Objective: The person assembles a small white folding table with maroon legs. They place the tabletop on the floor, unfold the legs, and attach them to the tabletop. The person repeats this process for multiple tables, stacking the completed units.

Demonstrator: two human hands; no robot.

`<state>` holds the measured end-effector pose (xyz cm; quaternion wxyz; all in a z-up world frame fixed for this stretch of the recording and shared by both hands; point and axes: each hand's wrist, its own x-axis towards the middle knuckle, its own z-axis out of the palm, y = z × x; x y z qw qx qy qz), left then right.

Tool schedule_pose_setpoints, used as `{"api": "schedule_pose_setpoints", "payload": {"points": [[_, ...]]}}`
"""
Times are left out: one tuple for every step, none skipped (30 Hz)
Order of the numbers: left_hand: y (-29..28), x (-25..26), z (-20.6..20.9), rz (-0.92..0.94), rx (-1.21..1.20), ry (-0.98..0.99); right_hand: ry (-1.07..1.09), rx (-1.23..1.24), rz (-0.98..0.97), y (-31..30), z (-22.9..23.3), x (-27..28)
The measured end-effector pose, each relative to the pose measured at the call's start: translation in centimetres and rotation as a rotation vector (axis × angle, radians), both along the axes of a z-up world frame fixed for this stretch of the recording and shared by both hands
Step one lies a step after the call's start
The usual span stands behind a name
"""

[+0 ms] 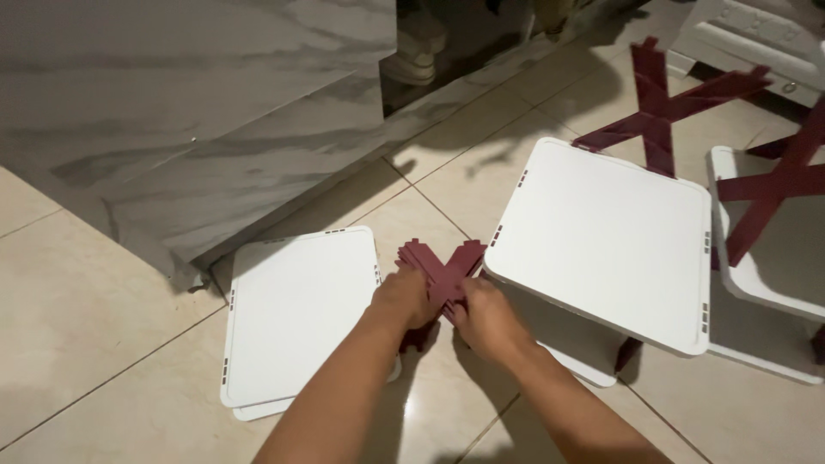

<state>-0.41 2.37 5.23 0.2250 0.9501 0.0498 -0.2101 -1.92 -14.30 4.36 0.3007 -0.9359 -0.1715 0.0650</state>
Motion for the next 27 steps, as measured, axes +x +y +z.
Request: {"api": "schedule_pose_setpoints", "payload": {"points": [[-0.2, 0.3, 0.2, 0.015, -0.02, -0.044, -0.043, 0.027, 0.02, 0.2, 0.5, 0.0], [-0.5, 0.8, 0.4, 0.042, -0.066, -0.108, -0.103, 0.06, 0.035, 0.2, 1.1, -0.1], [-0.7, 1.4, 0.7, 0.068, -0.112, -0.172, -0.164, 0.093, 0.049, 0.3, 1.8, -0.2], [-1.0, 2.0, 1.0, 0.094, -0.158, -0.236, -0.225, 0.126, 0.063, 0.3, 2.6, -0.4], [-1.3, 2.4, 1.2, 0.11, -0.189, -0.292, -0.234, 0.133, 0.04, 0.2, 3.4, -0.6], [-1.7, 2.8, 1.4, 0.127, -0.22, -0.347, -0.242, 0.14, 0.018, 0.1, 4.2, -0.7], [-2.0, 3.2, 1.6, 0.145, -0.253, -0.405, -0.253, 0.147, -0.003, -0.1, 5.1, -0.8], [-2.3, 3.5, 1.8, 0.154, -0.275, -0.383, -0.248, 0.14, -0.027, -0.4, 6.0, -0.8], [-2.6, 3.6, 1.9, 0.164, -0.298, -0.361, -0.242, 0.133, -0.049, -0.8, 6.9, -0.8], [-3.0, 3.7, 2.0, 0.173, -0.32, -0.338, -0.236, 0.125, -0.072, -1.2, 7.6, -0.8], [-3.4, 3.8, 2.1, 0.177, -0.377, -0.35, -0.274, 0.073, -0.067, -1.7, 8.3, -0.8], [-3.9, 3.8, 2.1, 0.18, -0.435, -0.361, -0.312, 0.021, -0.062, -2.5, 8.8, -0.9], [-4.4, 3.8, 2.1, 0.182, -0.494, -0.373, -0.351, -0.034, -0.059, -3.3, 9.2, -1.0], [-4.8, 3.8, 2.2, 0.17, -0.504, -0.381, -0.34, -0.128, -0.049, -3.9, 9.4, -0.8], [-5.3, 3.9, 2.3, 0.156, -0.516, -0.388, -0.328, -0.223, -0.042, -4.7, 9.5, -0.6], [-5.8, 4.0, 2.4, 0.141, -0.527, -0.395, -0.314, -0.317, -0.036, -5.5, 9.5, -0.4], [-6.2, 4.0, 2.6, 0.156, -0.511, -0.357, -0.288, -0.384, -0.038, -6.3, 9.2, -0.4], [-6.5, 4.0, 2.8, 0.17, -0.496, -0.32, -0.26, -0.451, -0.039, -7.1, 8.9, -0.5], [-6.7, 3.9, 3.0, 0.187, -0.478, -0.281, -0.231, -0.517, -0.039, -7.9, 8.5, -0.6], [-6.9, 3.8, 3.3, 0.177, -0.472, -0.275, -0.239, -0.548, -0.026, -8.7, 8.2, -0.6], [-7.1, 3.7, 3.6, 0.168, -0.465, -0.27, -0.246, -0.58, -0.011, -9.3, 7.9, -0.6], [-7.3, 3.7, 4.0, 0.159, -0.458, -0.264, -0.254, -0.611, 0.004, -9.8, 7.7, -0.7], [-7.6, 3.5, 4.3, 0.16, -0.456, -0.242, -0.241, -0.624, 0.019, -10.2, 7.5, -0.9], [-7.9, 3.4, 4.6, 0.161, -0.455, -0.219, -0.228, -0.638, 0.035, -10.6, 7.3, -1.2], [-8.2, 3.3, 4.9, 0.162, -0.455, -0.197, -0.216, -0.653, 0.05, -10.8, 7.2, -1.5], [-8.6, 3.3, 5.1, 0.159, -0.44, -0.208, -0.214, -0.678, 0.065, -10.9, 7.2, -1.7], [-8.9, 3.3, 5.3, 0.157, -0.424, -0.219, -0.211, -0.702, 0.079, -10.8, 7.3, -2.1]]}}
